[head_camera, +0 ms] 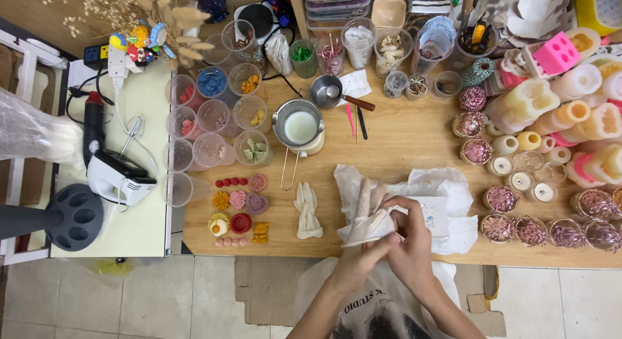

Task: The person places small decorative wax pieces into a pink silicone mold by hand at a workbench. They then remove their white gloves and stir liquid wax in a small metal pot using a ladle.

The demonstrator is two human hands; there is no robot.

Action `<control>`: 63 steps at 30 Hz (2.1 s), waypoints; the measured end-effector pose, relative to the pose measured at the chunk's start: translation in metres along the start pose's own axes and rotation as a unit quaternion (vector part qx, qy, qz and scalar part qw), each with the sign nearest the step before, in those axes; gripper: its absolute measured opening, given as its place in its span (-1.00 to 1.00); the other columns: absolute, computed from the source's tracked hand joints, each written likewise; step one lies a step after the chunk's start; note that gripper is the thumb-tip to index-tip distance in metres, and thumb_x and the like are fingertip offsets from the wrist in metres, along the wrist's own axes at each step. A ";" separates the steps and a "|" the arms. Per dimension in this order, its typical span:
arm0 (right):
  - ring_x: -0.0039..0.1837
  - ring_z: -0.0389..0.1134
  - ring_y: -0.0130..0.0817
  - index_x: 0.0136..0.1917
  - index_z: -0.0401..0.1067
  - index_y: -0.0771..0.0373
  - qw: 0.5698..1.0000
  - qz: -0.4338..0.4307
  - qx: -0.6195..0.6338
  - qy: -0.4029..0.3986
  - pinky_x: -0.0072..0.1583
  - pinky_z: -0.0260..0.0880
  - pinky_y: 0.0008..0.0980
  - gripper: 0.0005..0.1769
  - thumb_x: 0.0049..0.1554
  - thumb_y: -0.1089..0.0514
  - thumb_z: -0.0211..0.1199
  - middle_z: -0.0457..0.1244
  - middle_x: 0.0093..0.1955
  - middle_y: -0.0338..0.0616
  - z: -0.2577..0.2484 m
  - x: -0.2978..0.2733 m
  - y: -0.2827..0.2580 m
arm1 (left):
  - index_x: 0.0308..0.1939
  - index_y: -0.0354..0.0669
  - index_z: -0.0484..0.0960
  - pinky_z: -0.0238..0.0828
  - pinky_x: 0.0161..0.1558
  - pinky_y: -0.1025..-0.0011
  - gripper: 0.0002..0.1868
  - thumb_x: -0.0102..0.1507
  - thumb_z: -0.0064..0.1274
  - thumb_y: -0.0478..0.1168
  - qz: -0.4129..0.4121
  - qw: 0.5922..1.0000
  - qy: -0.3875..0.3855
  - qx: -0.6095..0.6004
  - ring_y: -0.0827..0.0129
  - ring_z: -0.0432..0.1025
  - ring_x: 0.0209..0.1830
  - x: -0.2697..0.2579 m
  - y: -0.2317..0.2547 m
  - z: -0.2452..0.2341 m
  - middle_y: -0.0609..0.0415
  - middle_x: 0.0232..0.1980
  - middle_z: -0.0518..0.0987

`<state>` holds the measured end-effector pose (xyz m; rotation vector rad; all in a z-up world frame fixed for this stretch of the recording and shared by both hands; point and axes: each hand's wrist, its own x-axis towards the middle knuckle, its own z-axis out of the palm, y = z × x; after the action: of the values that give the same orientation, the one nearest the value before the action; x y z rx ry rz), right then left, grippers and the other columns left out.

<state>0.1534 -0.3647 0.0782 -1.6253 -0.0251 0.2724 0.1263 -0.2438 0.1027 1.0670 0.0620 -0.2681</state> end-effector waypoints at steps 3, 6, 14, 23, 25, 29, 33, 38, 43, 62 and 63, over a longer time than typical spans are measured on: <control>-0.28 0.25 -0.41 0.23 0.30 0.28 0.983 -0.090 -0.158 0.015 -0.14 0.31 -0.47 -0.48 0.00 0.44 0.31 0.21 -0.32 -0.11 0.002 -0.007 -0.005 | 0.70 -0.01 -0.36 -0.15 0.59 0.28 -0.02 0.43 -0.20 0.29 0.087 0.990 0.054 -0.094 0.20 -0.15 0.74 0.018 -0.002 -0.003 -0.10 0.75 -0.12; -0.09 0.34 -0.30 0.21 0.31 0.27 0.945 -0.239 -0.224 0.000 0.07 0.36 -0.36 -0.41 -0.10 0.40 0.36 0.28 -0.19 -0.13 -0.012 -0.008 -0.017 | 0.72 -0.05 -0.30 -0.10 0.57 0.39 0.02 0.40 -0.57 0.50 0.060 0.983 0.022 -0.173 0.23 -0.15 0.74 0.019 0.002 -0.002 -0.11 0.76 -0.10; -0.07 0.37 -0.28 0.19 0.32 0.27 0.919 -0.278 -0.269 -0.081 0.13 0.23 -0.22 -0.36 -0.15 0.20 0.45 0.36 -0.19 -0.22 -0.028 -0.004 -0.050 | 0.70 0.15 -0.32 0.01 0.47 0.37 0.08 0.26 -0.74 0.62 0.035 0.980 -0.024 -0.196 0.24 -0.13 0.70 0.021 0.023 -0.001 -0.01 0.77 -0.18; -0.21 0.37 -0.42 -0.01 0.50 0.25 0.920 -0.309 -0.240 -0.028 0.00 0.28 -0.42 -0.81 0.06 0.30 0.37 0.46 -0.08 -0.24 -0.007 -0.007 -0.059 | 0.73 0.14 -0.35 -0.30 0.59 0.17 0.16 0.22 -0.74 0.69 0.095 0.976 -0.045 -0.189 0.17 -0.25 0.77 0.010 0.040 -0.008 -0.09 0.75 -0.10; -0.32 0.32 -0.49 -0.07 0.54 0.24 0.906 -0.322 -0.270 -0.053 -0.02 0.23 -0.40 -0.82 0.01 0.28 0.40 0.47 -0.11 -0.26 -0.006 -0.007 -0.065 | 0.73 0.14 -0.36 -0.32 0.61 0.16 0.16 0.23 -0.74 0.69 0.097 0.979 -0.050 -0.169 0.17 -0.25 0.78 0.009 0.042 -0.008 -0.07 0.75 -0.10; -0.28 0.34 -0.53 -0.09 0.53 0.21 0.881 -0.363 -0.298 -0.056 -0.01 0.21 -0.40 -0.83 0.00 0.25 0.42 0.45 -0.12 -0.30 -0.004 -0.002 -0.073 | 0.72 0.12 -0.37 -0.35 0.64 0.15 0.15 0.23 -0.75 0.68 0.099 0.984 -0.053 -0.136 0.15 -0.25 0.78 0.011 0.045 -0.010 -0.07 0.75 -0.10; -0.39 0.27 -0.53 -0.13 0.62 0.15 0.873 -0.320 -0.364 -0.055 -0.07 0.20 -0.34 -0.79 -0.10 0.22 0.48 0.36 -0.38 -0.42 0.000 -0.002 -0.078 | 0.72 0.12 -0.39 -0.38 0.64 0.14 0.10 0.27 -0.76 0.63 0.107 0.983 -0.041 -0.141 0.12 -0.27 0.78 0.011 0.044 -0.011 -0.13 0.75 -0.12; -0.23 0.39 -0.39 -0.14 0.56 0.17 0.832 -0.330 -0.437 -0.085 0.00 0.31 -0.30 -0.83 -0.07 0.20 0.43 0.40 -0.26 -0.30 -0.001 -0.001 -0.086 | 0.70 -0.12 -0.35 -0.30 0.70 0.11 -0.03 0.46 -0.72 0.49 0.197 0.972 0.050 0.121 -0.01 -0.12 0.77 0.013 0.034 -0.015 -0.25 0.77 -0.18; -0.12 0.42 -0.24 -0.19 0.51 0.19 0.838 -0.300 -0.451 -0.071 -0.02 0.35 -0.24 -0.85 -0.05 0.18 0.42 0.40 -0.19 -0.22 0.003 0.002 -0.082 | 0.70 -0.23 -0.35 -0.23 0.62 0.11 0.00 0.45 -0.62 0.42 0.129 0.980 0.065 0.136 -0.04 -0.03 0.69 0.005 0.025 -0.024 -0.31 0.67 0.02; 0.09 0.38 -0.51 0.27 0.38 0.30 0.986 0.030 -0.120 -0.110 0.07 0.37 -0.46 -0.68 0.25 0.25 0.12 0.37 0.14 -0.23 -0.031 0.046 -0.051 | 0.72 -0.21 -0.14 0.03 0.53 -0.06 0.12 0.35 -0.64 0.56 -0.084 0.902 -0.160 -0.393 0.03 0.04 0.64 -0.024 0.015 -0.062 -0.28 0.62 0.09; 0.06 0.40 -0.52 0.24 0.42 0.28 0.979 0.064 -0.115 -0.157 0.08 0.43 -0.47 -0.65 0.17 0.25 0.15 0.40 0.13 -0.28 -0.035 0.047 -0.047 | 0.72 -0.21 -0.14 0.03 0.53 -0.06 0.12 0.35 -0.64 0.56 -0.087 0.901 -0.160 -0.393 0.03 0.04 0.64 -0.028 0.017 -0.062 -0.28 0.62 0.09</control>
<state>0.2126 -0.3867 0.1185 -1.8010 -0.2004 0.6448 0.1084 -0.1767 0.0921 0.2001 -0.0320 -0.5246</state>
